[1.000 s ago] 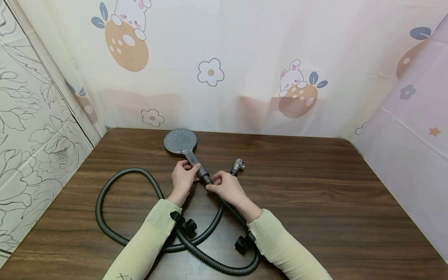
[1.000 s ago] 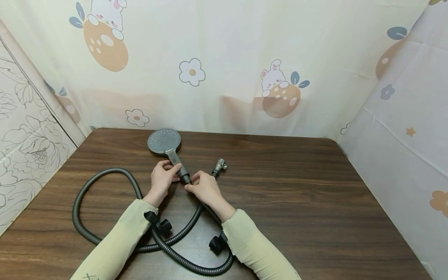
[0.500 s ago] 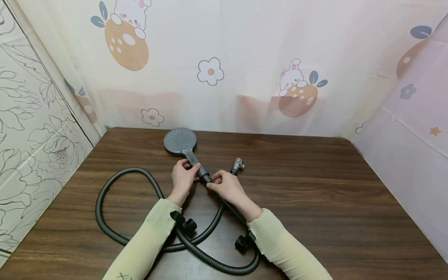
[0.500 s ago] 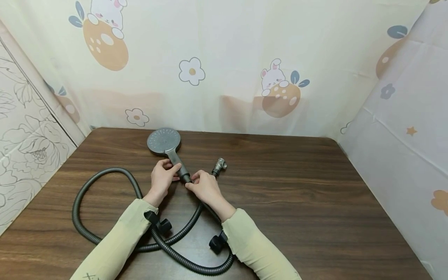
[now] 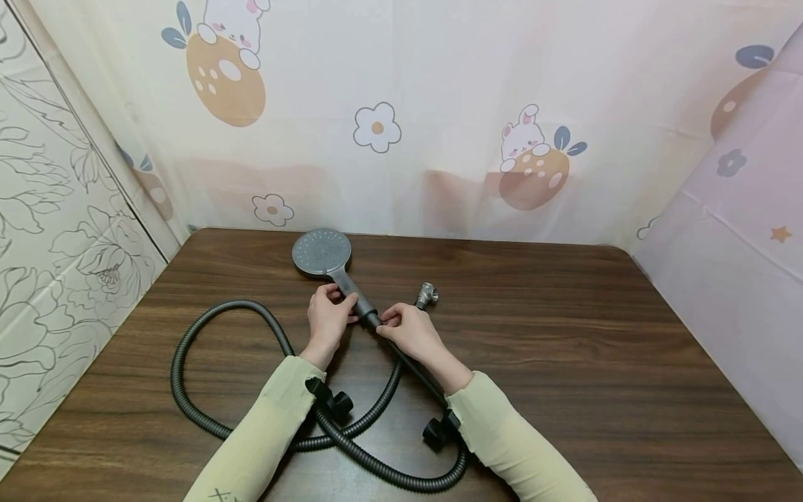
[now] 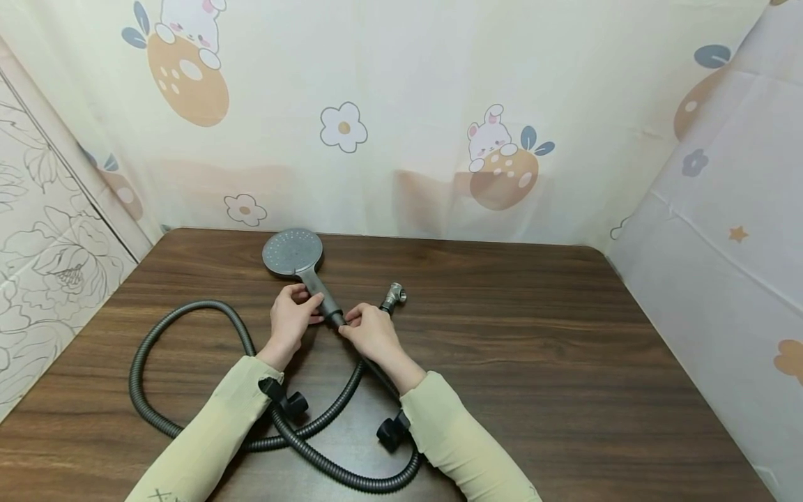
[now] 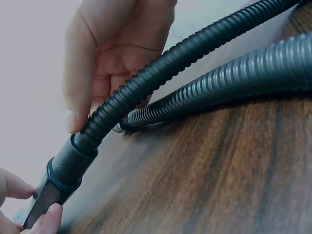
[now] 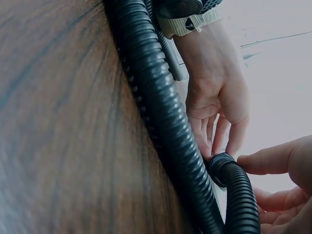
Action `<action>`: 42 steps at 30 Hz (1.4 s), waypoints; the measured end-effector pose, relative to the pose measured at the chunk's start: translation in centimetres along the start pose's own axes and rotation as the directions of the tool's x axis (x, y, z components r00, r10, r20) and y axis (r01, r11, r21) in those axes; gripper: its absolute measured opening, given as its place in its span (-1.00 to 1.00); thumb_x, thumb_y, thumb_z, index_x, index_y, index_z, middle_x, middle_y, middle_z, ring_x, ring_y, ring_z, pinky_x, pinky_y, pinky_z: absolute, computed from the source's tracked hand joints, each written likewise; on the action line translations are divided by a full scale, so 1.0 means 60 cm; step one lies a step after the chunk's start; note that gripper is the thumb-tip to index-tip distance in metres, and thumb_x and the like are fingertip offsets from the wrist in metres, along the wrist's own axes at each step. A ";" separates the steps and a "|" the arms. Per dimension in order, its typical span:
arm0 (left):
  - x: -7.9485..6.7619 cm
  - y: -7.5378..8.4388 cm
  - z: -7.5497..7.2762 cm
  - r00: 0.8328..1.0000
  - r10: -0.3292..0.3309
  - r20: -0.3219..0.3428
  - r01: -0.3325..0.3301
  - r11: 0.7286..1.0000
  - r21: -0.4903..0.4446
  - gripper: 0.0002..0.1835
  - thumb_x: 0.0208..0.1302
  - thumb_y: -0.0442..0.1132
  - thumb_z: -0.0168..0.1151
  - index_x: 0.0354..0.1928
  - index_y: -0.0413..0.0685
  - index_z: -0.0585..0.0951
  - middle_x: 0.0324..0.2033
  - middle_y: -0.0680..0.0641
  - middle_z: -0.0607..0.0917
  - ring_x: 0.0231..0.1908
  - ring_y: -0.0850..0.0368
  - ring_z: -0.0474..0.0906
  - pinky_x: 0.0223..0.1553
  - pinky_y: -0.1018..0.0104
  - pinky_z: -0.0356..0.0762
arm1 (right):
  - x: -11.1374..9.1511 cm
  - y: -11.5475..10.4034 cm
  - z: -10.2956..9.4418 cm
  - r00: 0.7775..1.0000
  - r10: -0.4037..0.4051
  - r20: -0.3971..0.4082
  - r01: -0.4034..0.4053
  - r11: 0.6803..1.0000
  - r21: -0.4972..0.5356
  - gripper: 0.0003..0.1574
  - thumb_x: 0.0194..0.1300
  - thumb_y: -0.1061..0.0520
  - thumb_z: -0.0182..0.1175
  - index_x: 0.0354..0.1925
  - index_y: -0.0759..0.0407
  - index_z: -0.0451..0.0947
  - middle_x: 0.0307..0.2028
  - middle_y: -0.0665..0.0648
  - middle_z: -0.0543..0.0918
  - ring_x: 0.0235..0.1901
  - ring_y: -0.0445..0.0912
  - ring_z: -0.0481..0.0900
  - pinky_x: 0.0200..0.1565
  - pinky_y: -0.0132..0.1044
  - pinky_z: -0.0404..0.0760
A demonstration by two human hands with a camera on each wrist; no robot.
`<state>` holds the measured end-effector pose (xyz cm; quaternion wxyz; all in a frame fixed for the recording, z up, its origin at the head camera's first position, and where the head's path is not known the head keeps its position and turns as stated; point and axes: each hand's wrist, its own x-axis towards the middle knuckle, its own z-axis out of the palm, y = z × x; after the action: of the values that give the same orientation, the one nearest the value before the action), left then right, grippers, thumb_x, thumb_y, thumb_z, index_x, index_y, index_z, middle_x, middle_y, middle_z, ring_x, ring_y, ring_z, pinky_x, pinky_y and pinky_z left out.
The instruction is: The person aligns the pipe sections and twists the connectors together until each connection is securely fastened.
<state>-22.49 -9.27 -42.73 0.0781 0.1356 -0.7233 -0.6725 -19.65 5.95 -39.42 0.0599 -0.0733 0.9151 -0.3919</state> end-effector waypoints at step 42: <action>-0.005 0.006 0.001 1.000 0.002 0.000 -0.002 1.000 0.009 -0.58 0.13 -0.38 0.20 0.06 -0.26 0.41 -0.08 -0.22 0.38 -0.45 0.04 0.53 -0.45 0.27 0.61 | 0.009 0.010 -0.025 0.999 0.040 -0.013 -0.040 0.999 0.018 -0.79 0.11 0.09 0.26 -0.25 0.14 0.60 -0.45 0.02 0.63 -0.44 -0.17 0.52 -0.37 -0.35 0.44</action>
<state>-22.24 -9.11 -42.39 0.0782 0.1355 -0.7266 -0.6690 -20.50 7.35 -38.85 0.0621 -0.0519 0.9133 -0.3991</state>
